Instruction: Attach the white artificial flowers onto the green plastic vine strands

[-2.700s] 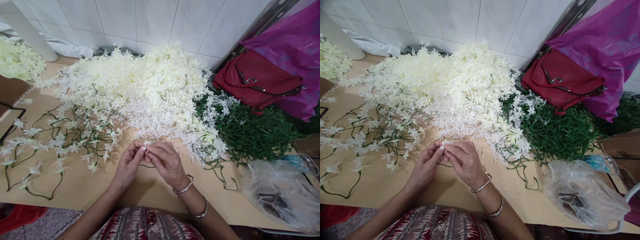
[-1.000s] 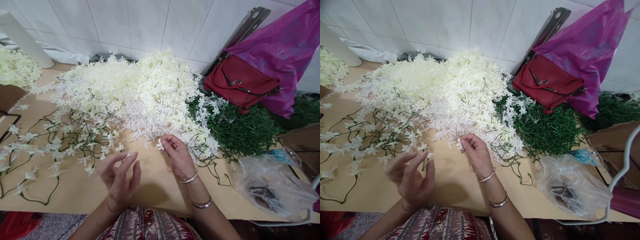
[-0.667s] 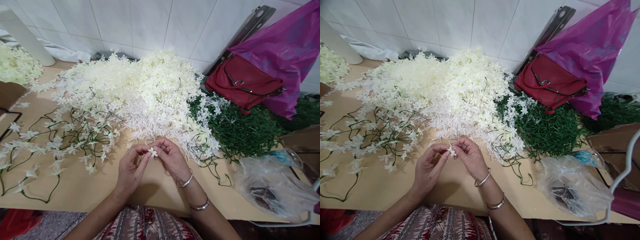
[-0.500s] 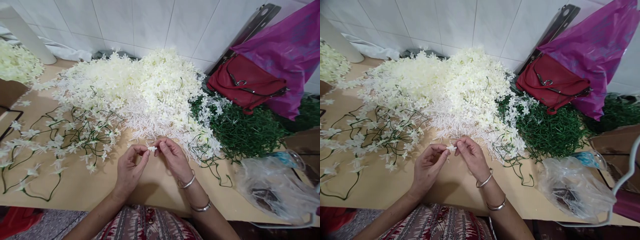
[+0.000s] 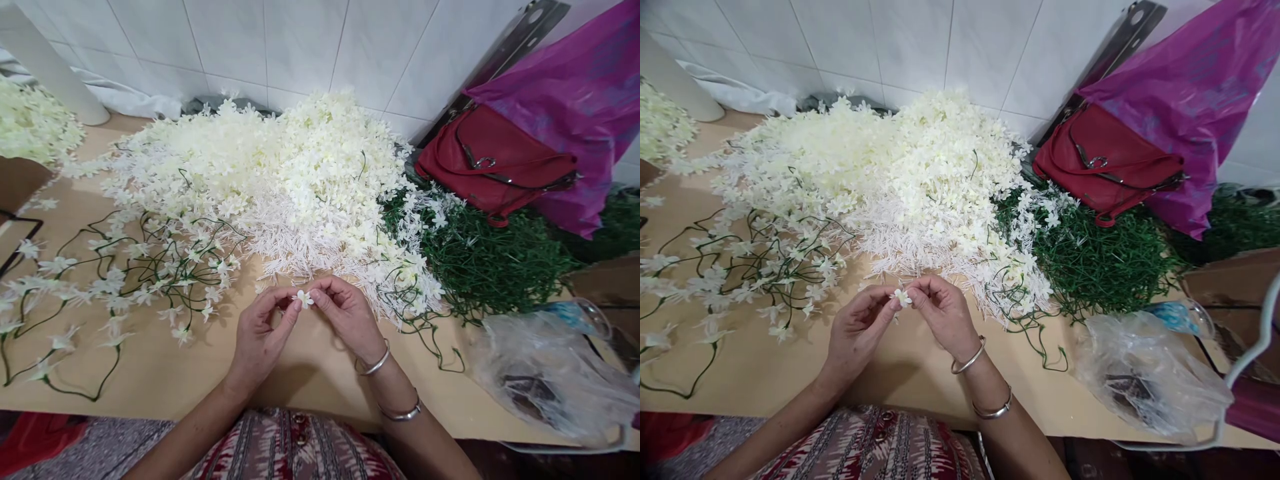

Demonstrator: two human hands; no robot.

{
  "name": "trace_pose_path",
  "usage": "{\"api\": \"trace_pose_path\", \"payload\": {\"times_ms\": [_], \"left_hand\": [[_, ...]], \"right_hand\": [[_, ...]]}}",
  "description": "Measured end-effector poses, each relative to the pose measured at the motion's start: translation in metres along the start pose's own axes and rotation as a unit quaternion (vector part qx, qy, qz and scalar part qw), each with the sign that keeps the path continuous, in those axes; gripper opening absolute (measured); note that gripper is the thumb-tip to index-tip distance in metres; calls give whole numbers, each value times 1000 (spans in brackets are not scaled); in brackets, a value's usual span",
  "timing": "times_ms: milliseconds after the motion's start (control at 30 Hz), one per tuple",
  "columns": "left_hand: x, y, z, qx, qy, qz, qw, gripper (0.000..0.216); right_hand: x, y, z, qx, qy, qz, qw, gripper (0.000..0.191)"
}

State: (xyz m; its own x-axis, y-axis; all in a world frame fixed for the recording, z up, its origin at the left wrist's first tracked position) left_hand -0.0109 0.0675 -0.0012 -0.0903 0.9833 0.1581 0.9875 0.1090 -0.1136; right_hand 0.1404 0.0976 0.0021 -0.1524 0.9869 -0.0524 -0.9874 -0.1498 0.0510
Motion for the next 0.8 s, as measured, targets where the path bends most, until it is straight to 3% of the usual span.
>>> {"api": "trace_pose_path", "payload": {"times_ms": [167, 300, 600, 800], "left_hand": [[-1, -5, 8, 7, -27, -22, 999, 9], [-3, -6, 15, -20, -44, -34, 998, 12], [-2, -9, 18, -35, -68, -49, 996, 15], [-1, -4, 11, -46, -62, -31, 997, 14]], "right_hand": [[-2, -3, 20, -46, -109, -35, 992, 9], [-9, 8, 40, -120, -213, -17, 970, 14], [-14, 9, 44, -211, -261, -35, 941, 17], [-23, 6, 55, -299, -332, -89, 890, 17]]}}
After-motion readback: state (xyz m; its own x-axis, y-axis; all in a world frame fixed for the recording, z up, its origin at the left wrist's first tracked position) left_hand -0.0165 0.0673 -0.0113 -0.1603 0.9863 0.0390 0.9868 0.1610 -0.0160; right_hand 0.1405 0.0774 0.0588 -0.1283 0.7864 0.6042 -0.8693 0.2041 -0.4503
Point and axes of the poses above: each hand's wrist, its own x-axis towards the middle knuckle, its own y-axis out of the palm, z = x × y, the point moved 10 cm from there along x, towards the middle knuckle, and after that the axes turned 4 degrees about -z, right-handed, at the moved point
